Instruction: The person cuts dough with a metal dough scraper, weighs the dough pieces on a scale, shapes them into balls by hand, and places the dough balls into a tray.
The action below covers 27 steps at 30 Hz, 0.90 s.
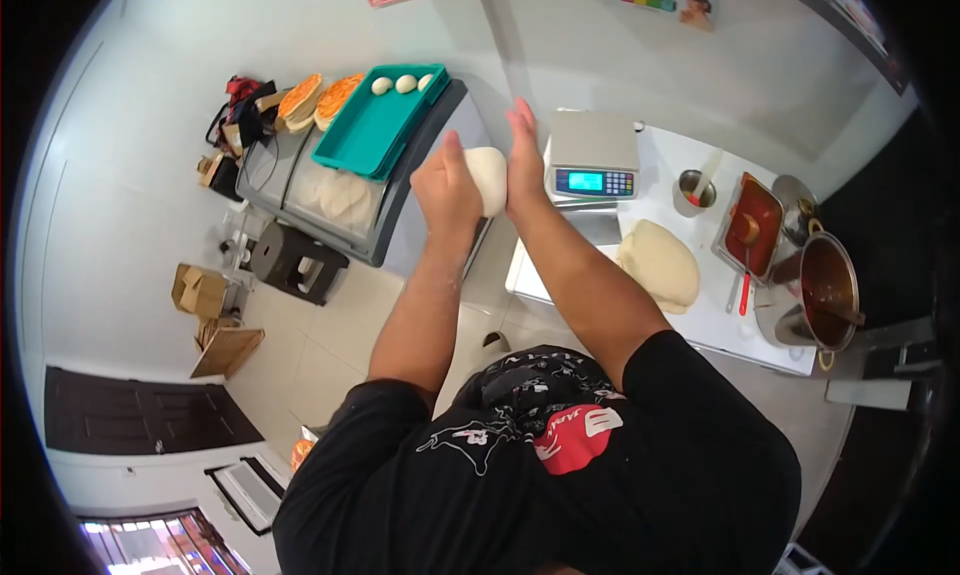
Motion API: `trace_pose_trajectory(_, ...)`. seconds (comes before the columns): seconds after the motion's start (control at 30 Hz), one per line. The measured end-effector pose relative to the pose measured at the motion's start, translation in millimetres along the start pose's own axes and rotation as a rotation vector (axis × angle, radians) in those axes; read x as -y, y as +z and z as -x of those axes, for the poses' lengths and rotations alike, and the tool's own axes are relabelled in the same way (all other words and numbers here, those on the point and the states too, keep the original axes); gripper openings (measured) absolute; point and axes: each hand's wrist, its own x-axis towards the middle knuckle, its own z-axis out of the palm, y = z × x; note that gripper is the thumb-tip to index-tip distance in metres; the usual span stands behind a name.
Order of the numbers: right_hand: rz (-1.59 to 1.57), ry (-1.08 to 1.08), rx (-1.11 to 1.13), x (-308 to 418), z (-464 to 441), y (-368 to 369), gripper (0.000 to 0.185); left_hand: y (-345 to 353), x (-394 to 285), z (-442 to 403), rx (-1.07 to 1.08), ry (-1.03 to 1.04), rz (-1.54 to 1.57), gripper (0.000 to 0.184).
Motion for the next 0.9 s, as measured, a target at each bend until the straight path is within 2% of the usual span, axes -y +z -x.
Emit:
trace_pose_trajectory(0.03, 0.235, -0.028, -0.189, -18.4, -1.7, 0.2, 0.059, -9.5, 14.4, 0.3, -0.015, -0.039, -0.037, 0.052)
trace_pose_trajectory(0.07, 0.231, -0.016, -0.182, -24.2, 9.8, 7.9, 0.059, -14.9, 29.4, -1.5, -0.024, -0.045, -0.047, 0.052)
trace_pose_trajectory(0.17, -0.295, 0.302, -0.024, -15.9, 55.1, 30.9, 0.056, -5.6, 59.7, -19.8, -0.138, 0.618, -0.344, 0.036)
trace_pose_trajectory(0.2, -0.285, 0.308, -0.03, -18.6, 50.6, 32.4, 0.056, -5.4, 64.3, -22.9, -0.139, 0.606, -0.339, 0.036)
trace_pose_trajectory(0.3, 0.584, 0.078, -0.104, -23.8, 20.6, 38.6, 0.05, -17.5, 32.9, -42.1, -0.293, 0.932, -0.494, 0.026)
trace_pose_trajectory(0.33, 0.589, 0.062, -0.103, -15.9, 15.9, 53.2, 0.05, -27.9, 22.8, -53.5, -0.303, 0.939, -0.482, 0.026)
trace_pose_trajectory(0.43, 0.676, -0.07, -0.028, -3.0, 20.0, 92.1, 0.045, -77.9, 8.7, -57.9, 0.164, 0.25, -0.397, 0.018)
trace_pose_trajectory(0.47, 0.687, -0.062, -0.028, -11.3, 20.5, 100.0, 0.045, -86.8, 4.8, -54.8, 0.164, 0.239, -0.391, 0.018)
trace_pose_trajectory(0.57, 0.856, -0.981, -0.045, -31.3, 5.2, 133.3, 0.043, -96.0, -6.9, -63.1, -0.083, 0.22, -0.023, 0.022)
trace_pose_trajectory(0.6, 0.864, -0.994, -0.048, -37.2, 2.7, 145.8, 0.043, -101.1, -3.0, -73.0, -0.08, 0.227, -0.009, 0.022)
trace_pose_trajectory(0.7, 0.41, -0.449, 0.179, -62.0, 18.7, 177.8, 0.044, -118.9, 14.7, -89.4, -0.054, 0.169, 0.422, 0.03)
trace_pose_trajectory(0.73, 0.417, -0.455, 0.176, -66.7, 20.6, 185.4, 0.044, -130.0, 21.0, -96.3, -0.051, 0.17, 0.431, 0.03)
trace_pose_trajectory(0.83, -0.225, 0.011, 0.289, -76.6, 18.3, 207.0, 0.048, -170.1, 43.1, -118.1, -0.048, 0.265, 0.396, 0.045)
trace_pose_trajectory(0.9, -0.195, 0.034, 0.26, -85.6, 9.7, 227.9, 0.049, -180.0, 58.2, -119.6, -0.023, 0.212, 0.518, 0.048)
